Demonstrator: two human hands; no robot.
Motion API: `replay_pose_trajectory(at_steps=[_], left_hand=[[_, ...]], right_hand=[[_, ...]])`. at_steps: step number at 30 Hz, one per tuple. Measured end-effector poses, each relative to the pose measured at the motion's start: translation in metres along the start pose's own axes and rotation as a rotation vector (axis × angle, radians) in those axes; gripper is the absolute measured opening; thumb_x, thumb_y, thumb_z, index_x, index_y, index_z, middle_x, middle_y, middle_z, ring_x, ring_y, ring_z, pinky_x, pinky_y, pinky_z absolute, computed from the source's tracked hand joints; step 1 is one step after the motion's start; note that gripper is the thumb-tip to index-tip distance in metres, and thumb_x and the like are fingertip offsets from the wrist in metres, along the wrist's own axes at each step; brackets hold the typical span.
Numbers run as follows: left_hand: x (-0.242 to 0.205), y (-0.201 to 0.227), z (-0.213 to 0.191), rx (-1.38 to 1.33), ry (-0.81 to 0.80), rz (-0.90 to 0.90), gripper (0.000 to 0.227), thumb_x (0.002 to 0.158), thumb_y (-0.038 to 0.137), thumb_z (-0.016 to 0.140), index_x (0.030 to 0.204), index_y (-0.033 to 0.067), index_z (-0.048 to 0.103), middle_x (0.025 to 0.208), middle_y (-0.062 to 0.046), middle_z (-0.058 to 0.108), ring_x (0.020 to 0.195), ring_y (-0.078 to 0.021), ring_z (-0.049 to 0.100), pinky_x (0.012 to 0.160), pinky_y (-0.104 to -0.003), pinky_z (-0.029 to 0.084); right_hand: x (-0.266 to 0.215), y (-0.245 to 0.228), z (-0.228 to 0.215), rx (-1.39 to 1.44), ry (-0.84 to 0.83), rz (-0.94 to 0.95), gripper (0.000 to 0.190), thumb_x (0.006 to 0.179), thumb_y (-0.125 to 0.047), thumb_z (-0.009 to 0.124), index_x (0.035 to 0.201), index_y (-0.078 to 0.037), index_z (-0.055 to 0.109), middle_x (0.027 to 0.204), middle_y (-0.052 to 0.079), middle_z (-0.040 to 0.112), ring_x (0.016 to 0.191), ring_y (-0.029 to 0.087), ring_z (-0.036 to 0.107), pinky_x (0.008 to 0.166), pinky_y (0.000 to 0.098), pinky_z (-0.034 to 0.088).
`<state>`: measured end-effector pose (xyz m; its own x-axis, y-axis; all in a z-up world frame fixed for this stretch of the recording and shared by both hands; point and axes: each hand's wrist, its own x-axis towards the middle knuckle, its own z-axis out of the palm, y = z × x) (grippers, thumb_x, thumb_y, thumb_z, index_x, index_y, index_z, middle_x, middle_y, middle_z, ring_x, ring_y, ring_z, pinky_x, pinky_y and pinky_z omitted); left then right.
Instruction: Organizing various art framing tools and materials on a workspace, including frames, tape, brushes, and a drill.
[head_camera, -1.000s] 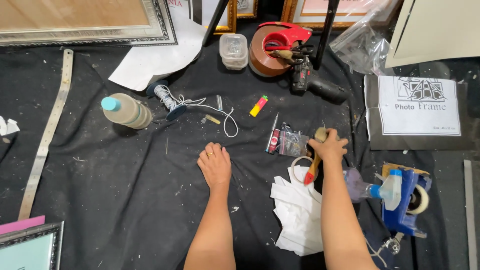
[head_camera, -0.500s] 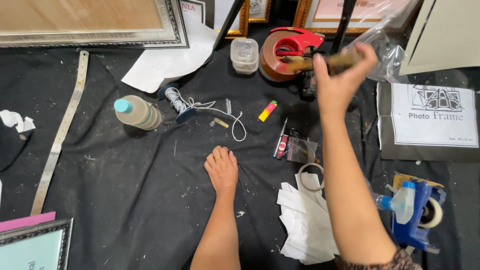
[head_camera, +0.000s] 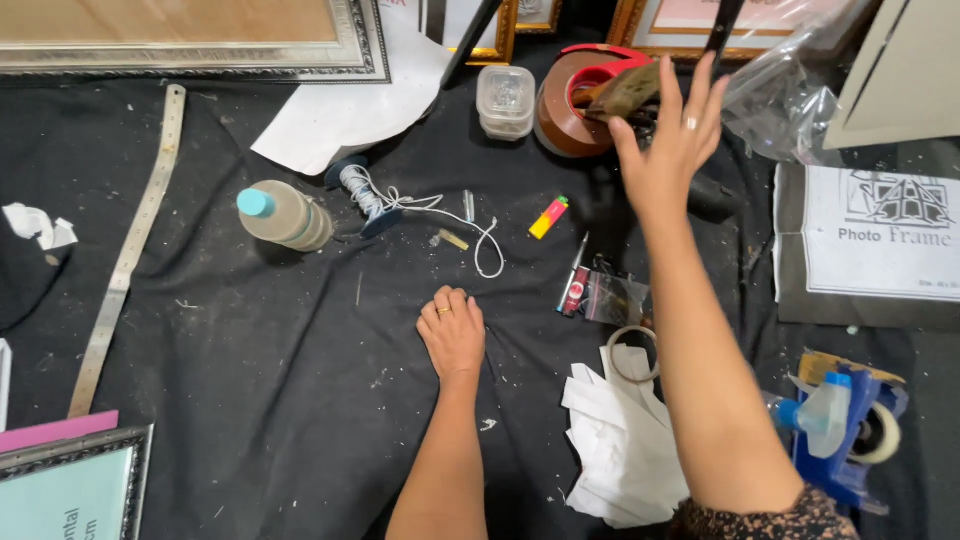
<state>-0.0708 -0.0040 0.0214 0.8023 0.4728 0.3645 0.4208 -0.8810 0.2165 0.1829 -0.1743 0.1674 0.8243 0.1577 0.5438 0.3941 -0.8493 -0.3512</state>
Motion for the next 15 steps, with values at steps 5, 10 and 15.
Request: replay_pose_trajectory(at_steps=[5,10,15], left_hand=[[-0.001,-0.004,0.0,0.053,0.065,0.057,0.016,0.1,0.035,0.053,0.099,0.0192,0.056,0.102,-0.001,0.056,0.09,-0.0232,0.057,0.076,-0.038,0.046],[0.001,-0.003,0.002,0.084,0.067,0.059,0.016,0.1,0.035,0.054,0.098,0.0189,0.056,0.101,-0.001,0.055,0.09,-0.0225,0.056,0.076,-0.037,0.046],[0.001,-0.001,0.004,0.083,0.063,0.034,0.017,0.098,0.037,0.056,0.096,0.0196,0.054,0.1,0.0,0.055,0.09,-0.0228,0.055,0.076,-0.038,0.044]], right_hand=[[-0.087,0.013,0.044,0.094,-0.103,-0.207,0.021,0.099,-0.001,0.061,0.113,-0.015,0.068,0.111,0.007,0.066,0.106,0.032,0.062,0.098,0.0434,0.042],[-0.137,0.021,0.087,-0.075,-0.484,-0.187,0.047,0.091,-0.005,0.069,0.134,-0.024,0.065,0.141,0.003,0.061,0.129,0.033,0.056,0.1,0.0449,0.048],[-0.15,0.048,0.103,-0.269,-0.431,-0.232,0.041,0.076,-0.038,0.086,0.105,-0.022,0.061,0.112,0.0,0.056,0.111,0.027,0.056,0.088,0.0415,0.046]])
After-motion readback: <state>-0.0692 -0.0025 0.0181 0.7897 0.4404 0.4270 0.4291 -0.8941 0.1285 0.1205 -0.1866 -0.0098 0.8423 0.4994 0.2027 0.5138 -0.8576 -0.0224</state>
